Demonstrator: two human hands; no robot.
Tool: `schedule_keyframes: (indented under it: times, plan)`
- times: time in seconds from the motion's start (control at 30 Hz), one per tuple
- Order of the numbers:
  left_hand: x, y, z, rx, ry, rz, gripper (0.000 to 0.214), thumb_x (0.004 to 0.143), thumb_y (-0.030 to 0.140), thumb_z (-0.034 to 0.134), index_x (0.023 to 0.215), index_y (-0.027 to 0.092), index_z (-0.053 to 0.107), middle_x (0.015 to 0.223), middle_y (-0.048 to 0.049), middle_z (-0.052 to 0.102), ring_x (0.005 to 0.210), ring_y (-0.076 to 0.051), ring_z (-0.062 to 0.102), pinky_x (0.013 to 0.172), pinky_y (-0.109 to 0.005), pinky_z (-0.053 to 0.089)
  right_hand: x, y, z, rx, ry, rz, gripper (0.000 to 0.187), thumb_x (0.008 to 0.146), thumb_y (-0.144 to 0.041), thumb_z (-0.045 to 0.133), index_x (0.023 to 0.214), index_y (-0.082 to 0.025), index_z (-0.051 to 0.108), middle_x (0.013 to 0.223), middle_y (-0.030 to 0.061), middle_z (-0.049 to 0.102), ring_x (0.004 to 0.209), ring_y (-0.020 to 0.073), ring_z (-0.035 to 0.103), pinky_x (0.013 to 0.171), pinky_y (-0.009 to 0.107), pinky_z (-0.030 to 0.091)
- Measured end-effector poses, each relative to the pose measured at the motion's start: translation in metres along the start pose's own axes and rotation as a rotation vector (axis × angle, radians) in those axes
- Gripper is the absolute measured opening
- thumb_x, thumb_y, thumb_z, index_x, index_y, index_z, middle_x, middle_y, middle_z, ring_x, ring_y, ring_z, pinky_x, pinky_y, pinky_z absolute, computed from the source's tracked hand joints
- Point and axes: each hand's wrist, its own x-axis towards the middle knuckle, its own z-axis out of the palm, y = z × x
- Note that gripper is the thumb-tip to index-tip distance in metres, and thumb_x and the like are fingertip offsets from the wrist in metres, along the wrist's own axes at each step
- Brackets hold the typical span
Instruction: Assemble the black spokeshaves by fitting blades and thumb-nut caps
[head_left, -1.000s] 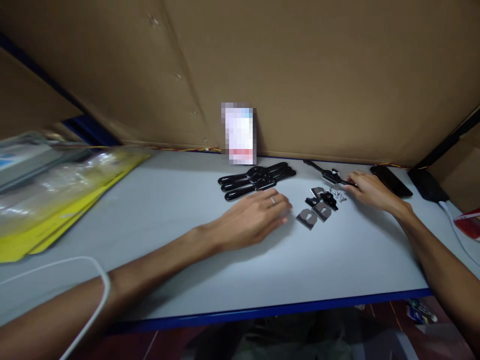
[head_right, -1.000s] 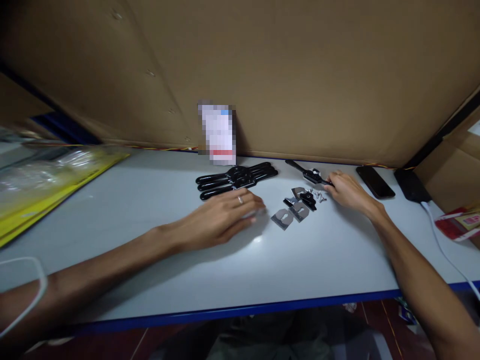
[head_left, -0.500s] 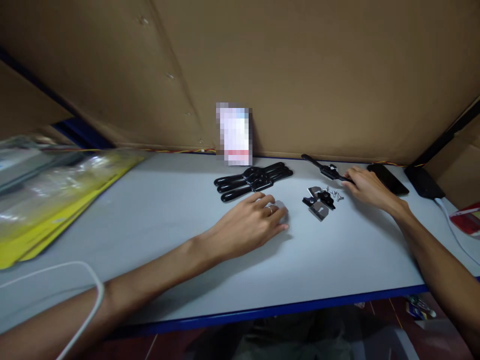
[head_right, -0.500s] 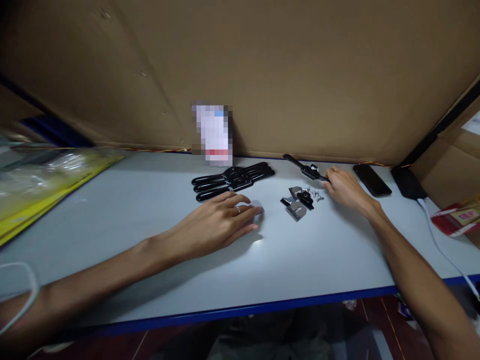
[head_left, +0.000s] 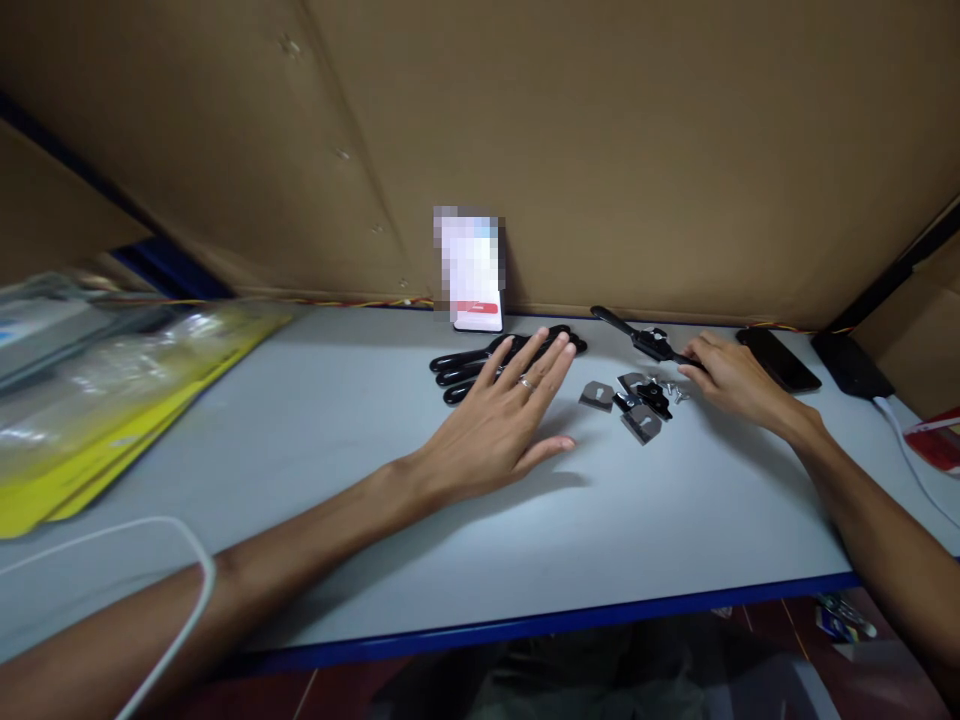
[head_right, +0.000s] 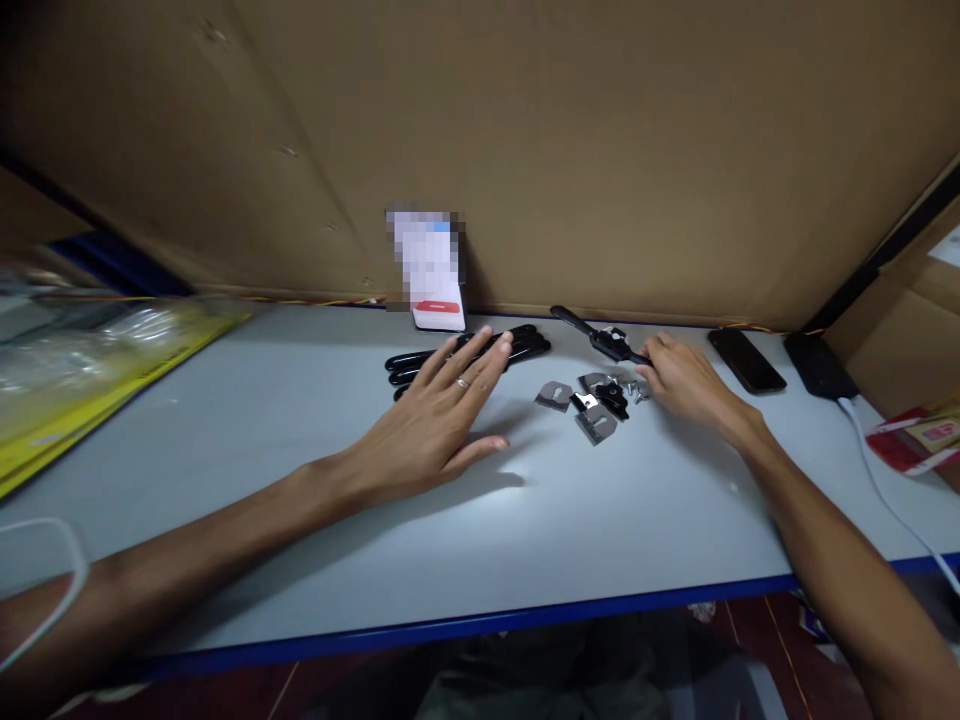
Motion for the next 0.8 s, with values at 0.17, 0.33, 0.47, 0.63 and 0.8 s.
schedule_keyframes:
  times: [0.17,0.33,0.47,0.63,0.8]
  plan:
    - [0.002,0.005,-0.007,-0.043,0.116,0.039,0.088,0.099,0.070,0.025,0.161,0.020,-0.012,0.167,-0.0179,0.018,0.157,-0.036,0.007,0.125,-0.057,0.013,-0.011,-0.039,-0.012,0.123,-0.086,-0.169,0.020,0.102,-0.031,0.043,0.103,-0.018,0.058,0.102,0.0108,0.062,0.082,0.0229,0.059,0.073,0.035,0.043]
    - [0.002,0.008,-0.011,-0.076,0.142,0.065,0.086,0.098,0.071,0.020,0.161,0.021,-0.012,0.167,-0.0177,0.021,0.156,-0.035,0.011,0.124,-0.058,0.015,-0.030,-0.076,-0.019,0.163,-0.273,-0.338,0.017,0.102,-0.028,0.046,0.106,-0.016,0.059,0.110,0.0107,0.061,0.077,0.0187,0.057,0.070,0.033,0.042]
    - [0.002,0.007,-0.013,-0.074,0.120,0.087,0.085,0.099,0.071,0.019,0.161,0.021,-0.011,0.167,-0.0180,0.020,0.156,-0.034,0.010,0.125,-0.058,0.014,-0.041,-0.089,-0.021,0.144,-0.377,-0.405,0.011,0.101,-0.025,0.051,0.101,-0.017,0.059,0.102,0.0077,0.062,0.070,0.0166,0.056,0.066,0.031,0.041]
    - [0.001,0.009,-0.013,-0.054,0.085,0.115,0.084,0.100,0.068,0.021,0.162,0.019,-0.005,0.166,-0.0204,0.018,0.156,-0.036,0.009,0.124,-0.059,0.016,-0.044,-0.086,-0.031,0.169,-0.476,-0.376,0.001,0.093,-0.019,0.061,0.092,-0.019,0.061,0.093,0.0039,0.066,0.075,0.0179,0.062,0.065,0.030,0.039]
    - [0.001,0.011,-0.013,-0.057,0.061,0.127,0.081,0.100,0.068,0.026,0.162,0.019,0.004,0.166,-0.0204,0.019,0.156,-0.036,0.010,0.123,-0.060,0.018,-0.037,-0.083,-0.035,0.211,-0.391,-0.337,0.019,0.097,-0.033,0.060,0.084,-0.020,0.064,0.082,0.0012,0.066,0.068,0.0156,0.059,0.063,0.030,0.036]
